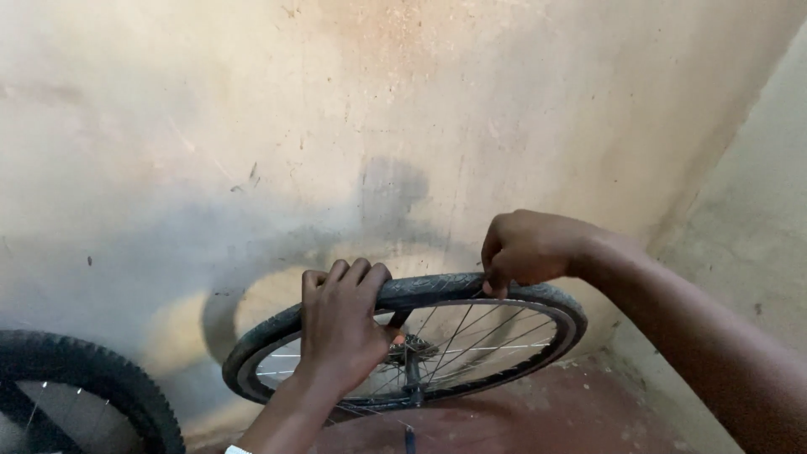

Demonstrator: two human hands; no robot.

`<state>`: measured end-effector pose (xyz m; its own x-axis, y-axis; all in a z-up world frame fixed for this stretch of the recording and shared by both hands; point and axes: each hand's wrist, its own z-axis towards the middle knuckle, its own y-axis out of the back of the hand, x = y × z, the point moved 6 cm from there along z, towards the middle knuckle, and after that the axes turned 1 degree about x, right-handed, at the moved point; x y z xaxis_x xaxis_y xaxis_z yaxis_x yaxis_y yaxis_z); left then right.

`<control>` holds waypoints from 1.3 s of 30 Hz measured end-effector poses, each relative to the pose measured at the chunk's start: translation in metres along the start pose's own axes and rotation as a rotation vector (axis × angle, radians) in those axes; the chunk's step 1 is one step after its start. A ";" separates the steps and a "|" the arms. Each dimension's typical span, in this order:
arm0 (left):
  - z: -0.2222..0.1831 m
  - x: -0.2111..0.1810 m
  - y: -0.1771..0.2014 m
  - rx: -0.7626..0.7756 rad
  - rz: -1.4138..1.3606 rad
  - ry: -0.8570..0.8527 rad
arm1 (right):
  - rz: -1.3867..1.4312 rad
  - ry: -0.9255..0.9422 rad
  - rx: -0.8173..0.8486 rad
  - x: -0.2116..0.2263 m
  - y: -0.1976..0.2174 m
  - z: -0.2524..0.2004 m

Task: A person uses a metal tool as a lever to pry a bicycle tire off the rim of a wheel.

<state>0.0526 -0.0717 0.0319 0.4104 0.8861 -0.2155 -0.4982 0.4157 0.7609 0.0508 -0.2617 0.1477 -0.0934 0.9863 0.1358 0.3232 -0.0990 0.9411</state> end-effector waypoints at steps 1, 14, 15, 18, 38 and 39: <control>0.001 0.001 0.001 -0.007 0.004 -0.001 | -0.002 0.004 -0.007 0.002 -0.001 0.000; 0.000 -0.009 -0.003 0.052 0.044 0.003 | -0.083 -0.219 -0.607 -0.006 -0.084 -0.034; 0.004 -0.008 -0.002 0.051 0.040 0.035 | -0.023 -0.234 -0.633 -0.006 -0.085 -0.034; 0.007 -0.001 -0.006 0.087 0.032 0.096 | 0.108 -0.231 -0.700 -0.006 -0.093 -0.032; 0.020 -0.011 -0.005 0.110 0.042 0.120 | 0.721 -0.190 -0.737 -0.027 -0.143 0.002; 0.019 -0.005 -0.003 0.146 0.052 0.158 | 0.732 -0.069 -0.750 -0.027 -0.140 0.003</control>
<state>0.0666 -0.0814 0.0420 0.2566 0.9313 -0.2585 -0.3952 0.3452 0.8513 0.0111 -0.2738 0.0117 -0.0496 0.6554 0.7536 -0.3895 -0.7075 0.5897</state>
